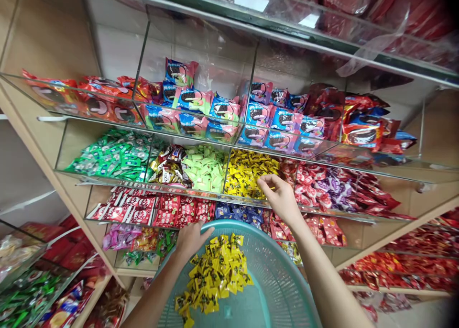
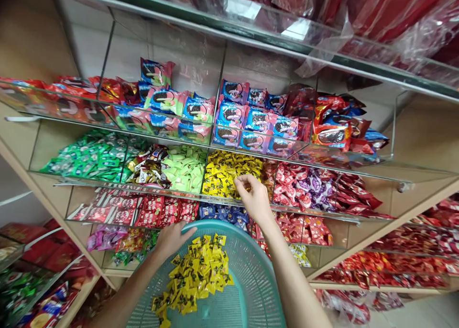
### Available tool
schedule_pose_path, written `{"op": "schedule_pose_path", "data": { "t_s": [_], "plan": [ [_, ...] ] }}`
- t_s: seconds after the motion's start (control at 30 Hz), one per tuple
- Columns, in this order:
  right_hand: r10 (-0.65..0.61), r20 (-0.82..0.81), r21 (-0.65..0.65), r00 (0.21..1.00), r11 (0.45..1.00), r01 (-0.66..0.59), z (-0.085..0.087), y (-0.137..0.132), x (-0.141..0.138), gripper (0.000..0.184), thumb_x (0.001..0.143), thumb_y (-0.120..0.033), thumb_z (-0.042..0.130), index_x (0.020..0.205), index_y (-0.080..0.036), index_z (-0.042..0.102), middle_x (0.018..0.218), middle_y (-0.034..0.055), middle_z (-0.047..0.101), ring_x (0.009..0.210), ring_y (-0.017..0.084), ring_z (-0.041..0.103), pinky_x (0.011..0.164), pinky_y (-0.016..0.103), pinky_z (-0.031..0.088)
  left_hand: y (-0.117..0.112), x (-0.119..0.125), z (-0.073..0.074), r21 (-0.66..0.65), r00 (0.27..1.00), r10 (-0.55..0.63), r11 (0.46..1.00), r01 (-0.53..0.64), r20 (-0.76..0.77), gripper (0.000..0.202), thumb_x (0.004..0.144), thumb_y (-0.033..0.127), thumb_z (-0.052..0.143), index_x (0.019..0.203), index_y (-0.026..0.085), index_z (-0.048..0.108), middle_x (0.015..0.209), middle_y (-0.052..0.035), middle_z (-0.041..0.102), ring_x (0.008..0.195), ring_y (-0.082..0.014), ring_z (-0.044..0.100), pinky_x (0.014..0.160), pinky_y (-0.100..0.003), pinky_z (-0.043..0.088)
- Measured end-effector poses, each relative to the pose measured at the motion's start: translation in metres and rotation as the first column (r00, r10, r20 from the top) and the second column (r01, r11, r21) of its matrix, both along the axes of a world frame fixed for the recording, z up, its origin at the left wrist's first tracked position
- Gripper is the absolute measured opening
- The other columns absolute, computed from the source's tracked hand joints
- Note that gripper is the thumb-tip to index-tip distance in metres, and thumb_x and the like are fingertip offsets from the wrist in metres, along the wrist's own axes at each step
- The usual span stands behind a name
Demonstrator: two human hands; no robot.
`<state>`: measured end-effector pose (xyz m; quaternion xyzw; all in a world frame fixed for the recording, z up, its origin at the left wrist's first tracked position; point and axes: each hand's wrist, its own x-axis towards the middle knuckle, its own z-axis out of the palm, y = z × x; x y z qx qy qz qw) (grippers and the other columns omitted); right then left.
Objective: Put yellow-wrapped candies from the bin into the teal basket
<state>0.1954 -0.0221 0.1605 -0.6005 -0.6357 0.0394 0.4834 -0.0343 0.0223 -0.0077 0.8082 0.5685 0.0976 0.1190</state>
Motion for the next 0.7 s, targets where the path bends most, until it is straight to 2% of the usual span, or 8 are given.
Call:
{"op": "schedule_pose_path", "data": {
  "t_s": [0.07,0.17,0.27,0.43,0.7],
  "plan": [
    [0.075,-0.136,0.016,0.988,0.997,-0.073,-0.004,-0.009,-0.011,0.027,0.080,-0.043,0.052,0.085,-0.017,0.059,0.076,0.0029,0.063,0.067,0.014,0.057,0.062,0.025,0.045,0.000,0.000,0.000,0.001,1.000,0.000,1.000,0.000,-0.003,0.058,0.082,0.064,0.026,0.098,0.018,0.058,0.085,-0.0086,0.067,0.079,-0.0225,0.062,0.062,-0.026,0.040],
    [0.197,-0.353,-0.033,0.914,0.974,-0.223,-0.017,-0.019,-0.026,0.027,0.079,-0.044,0.054,0.087,-0.018,0.057,0.075,0.0017,0.061,0.064,0.014,0.059,0.058,0.026,0.048,0.000,0.000,-0.001,0.015,1.000,-0.005,1.000,0.005,-0.003,0.058,0.082,0.064,0.025,0.096,0.018,0.059,0.084,-0.0083,0.067,0.078,-0.0230,0.062,0.061,-0.027,0.040],
    [0.254,-0.467,-0.093,0.847,0.938,-0.333,-0.033,-0.023,-0.036,0.029,0.077,-0.045,0.058,0.087,-0.018,0.057,0.076,0.0019,0.061,0.065,0.015,0.061,0.058,0.026,0.049,0.000,0.000,-0.001,0.026,1.000,0.002,1.000,-0.002,-0.010,0.058,0.082,0.063,0.025,0.096,0.018,0.059,0.083,-0.0085,0.067,0.079,-0.0235,0.062,0.063,-0.028,0.041],
    [0.263,-0.458,-0.158,0.849,0.916,-0.369,-0.055,-0.022,-0.042,0.031,0.073,-0.044,0.063,0.088,-0.017,0.060,0.073,0.0016,0.061,0.063,0.012,0.057,0.061,0.026,0.048,0.000,0.000,0.000,0.000,1.000,0.008,1.000,-0.008,-0.006,0.058,0.082,0.063,0.025,0.098,0.019,0.059,0.086,-0.0093,0.067,0.081,-0.0229,0.062,0.066,-0.028,0.041],
    [0.291,-0.341,-0.235,0.894,0.894,-0.381,-0.075,-0.026,-0.047,0.030,0.077,-0.043,0.058,0.092,-0.017,0.060,0.075,0.0013,0.061,0.064,0.012,0.054,0.060,0.024,0.045,-0.001,0.001,0.002,0.018,1.000,0.009,1.000,-0.009,-0.003,0.058,0.082,0.063,0.026,0.097,0.019,0.060,0.084,-0.0082,0.068,0.079,-0.0227,0.063,0.062,-0.026,0.039]
  ]
}}
